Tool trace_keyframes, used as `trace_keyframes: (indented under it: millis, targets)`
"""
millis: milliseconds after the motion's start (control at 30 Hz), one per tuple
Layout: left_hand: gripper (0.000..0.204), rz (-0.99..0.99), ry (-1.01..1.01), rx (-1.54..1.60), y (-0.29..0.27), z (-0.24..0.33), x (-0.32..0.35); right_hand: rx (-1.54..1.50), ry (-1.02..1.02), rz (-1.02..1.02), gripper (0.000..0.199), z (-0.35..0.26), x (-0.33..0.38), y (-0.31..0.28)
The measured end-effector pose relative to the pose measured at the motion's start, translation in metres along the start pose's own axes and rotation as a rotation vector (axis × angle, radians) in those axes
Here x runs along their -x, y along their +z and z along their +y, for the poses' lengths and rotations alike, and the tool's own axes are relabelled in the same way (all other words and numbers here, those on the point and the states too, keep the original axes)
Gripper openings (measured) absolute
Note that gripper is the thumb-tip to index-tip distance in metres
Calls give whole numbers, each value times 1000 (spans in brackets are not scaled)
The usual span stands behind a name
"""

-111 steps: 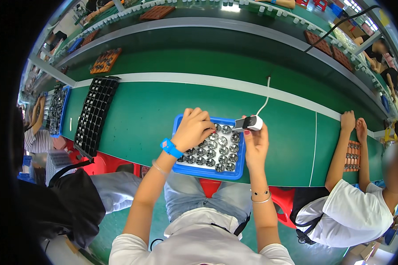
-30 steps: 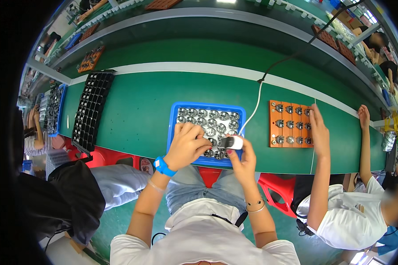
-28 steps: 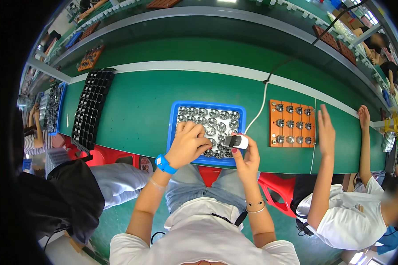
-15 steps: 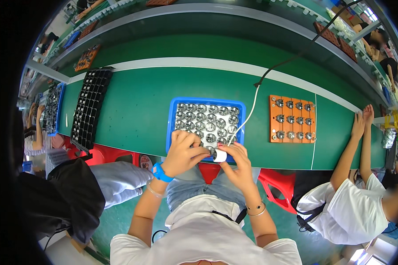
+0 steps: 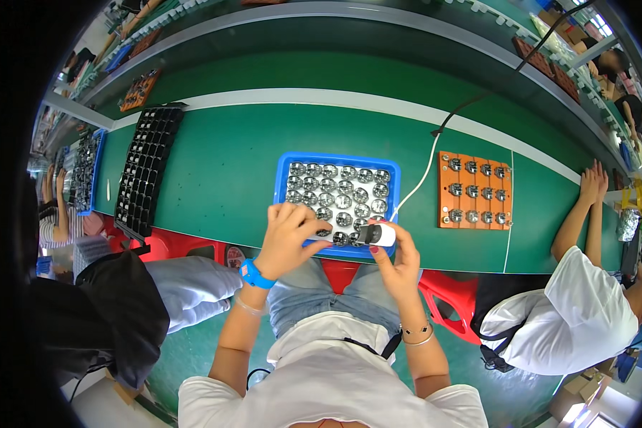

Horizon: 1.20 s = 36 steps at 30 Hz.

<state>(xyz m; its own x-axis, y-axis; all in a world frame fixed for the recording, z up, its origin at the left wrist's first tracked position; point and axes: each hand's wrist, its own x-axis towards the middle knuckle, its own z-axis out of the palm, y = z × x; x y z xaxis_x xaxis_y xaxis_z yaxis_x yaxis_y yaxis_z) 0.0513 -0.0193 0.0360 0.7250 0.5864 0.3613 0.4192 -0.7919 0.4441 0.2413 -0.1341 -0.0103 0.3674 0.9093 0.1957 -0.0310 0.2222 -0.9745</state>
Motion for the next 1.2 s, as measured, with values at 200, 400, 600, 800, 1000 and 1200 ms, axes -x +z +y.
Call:
trace_keyframes:
  millis: [200, 400, 600, 800, 1000, 1200]
  targets:
    - [17, -25, 25, -101, -2, -12, 6, 360, -138, -193, 37, -7, -17, 12]
    - [12, 37, -12, -4, -8, -4, 5, 409, -157, -269, 38, -9, -24, 23]
    - [9, -44, 5, -22, -10, -10, 7, -31, 36, -41, 37, 16, -15, 24]
    - [12, 104, -93, -78, 4, -20, 0, 26, -12, -27, 39, 13, -27, 18]
    - [11, 85, -25, -48, 16, -28, -5, 310, -134, -182, 39, 23, -41, 17]
    - [10, 104, -28, -23, 5, -20, -5, 250, -61, -238, 38, 25, -40, 21]
